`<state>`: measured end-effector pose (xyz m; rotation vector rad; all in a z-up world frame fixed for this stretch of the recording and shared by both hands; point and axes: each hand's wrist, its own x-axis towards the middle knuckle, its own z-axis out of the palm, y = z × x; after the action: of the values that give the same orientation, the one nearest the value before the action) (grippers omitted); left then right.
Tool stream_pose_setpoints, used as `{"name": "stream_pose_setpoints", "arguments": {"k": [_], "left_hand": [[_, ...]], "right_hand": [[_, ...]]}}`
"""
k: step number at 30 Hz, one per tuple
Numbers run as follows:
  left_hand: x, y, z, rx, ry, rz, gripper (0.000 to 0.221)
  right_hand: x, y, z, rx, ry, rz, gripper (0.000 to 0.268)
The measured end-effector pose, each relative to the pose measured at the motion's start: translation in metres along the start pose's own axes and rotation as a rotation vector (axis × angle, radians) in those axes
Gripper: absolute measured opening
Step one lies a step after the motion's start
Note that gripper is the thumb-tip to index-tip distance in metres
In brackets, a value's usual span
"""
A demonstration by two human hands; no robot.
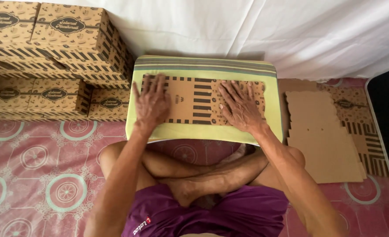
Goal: Manually folding and assembling cardboard boxes from flat sheets while sitting on the floor.
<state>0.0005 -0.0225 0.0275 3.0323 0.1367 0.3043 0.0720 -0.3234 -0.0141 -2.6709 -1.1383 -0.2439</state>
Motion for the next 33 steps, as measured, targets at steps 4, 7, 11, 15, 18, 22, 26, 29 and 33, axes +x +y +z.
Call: {"name": "stream_pose_setpoints", "arguments": {"k": [4,7,11,15,18,22,26,29,33], "left_hand": [[-0.004,-0.036,0.015,0.029,0.038,-0.045,0.057],[-0.006,-0.058,0.035,0.079,0.169,-0.038,0.057],[-0.007,-0.053,0.033,0.124,0.156,-0.071,0.060],[-0.017,0.016,-0.002,0.159,-0.146,-0.164,0.065],[-0.019,0.067,0.069,0.192,0.398,-0.028,0.052],[-0.038,0.138,0.052,-0.057,0.119,0.093,0.061],[-0.047,0.113,0.039,0.054,0.027,0.074,0.073],[-0.061,0.064,0.035,0.140,0.256,0.081,0.075],[-0.077,0.008,0.020,0.009,0.063,-0.060,0.071]], "right_hand": [[-0.001,-0.001,-0.001,-0.011,0.010,-0.006,0.059],[-0.002,0.001,0.001,-0.009,0.019,-0.015,0.060],[-0.002,-0.004,-0.003,0.000,0.017,0.000,0.058],[-0.005,-0.006,-0.003,0.037,0.058,0.020,0.057],[0.002,-0.004,-0.006,-0.031,-0.071,0.040,0.061],[-0.002,-0.003,-0.003,-0.070,-0.068,0.055,0.061],[-0.001,0.002,-0.001,-0.014,-0.086,0.024,0.060],[-0.003,0.004,-0.002,0.012,-0.073,-0.002,0.060],[-0.002,0.007,0.000,-0.014,-0.090,0.002,0.062]]}}
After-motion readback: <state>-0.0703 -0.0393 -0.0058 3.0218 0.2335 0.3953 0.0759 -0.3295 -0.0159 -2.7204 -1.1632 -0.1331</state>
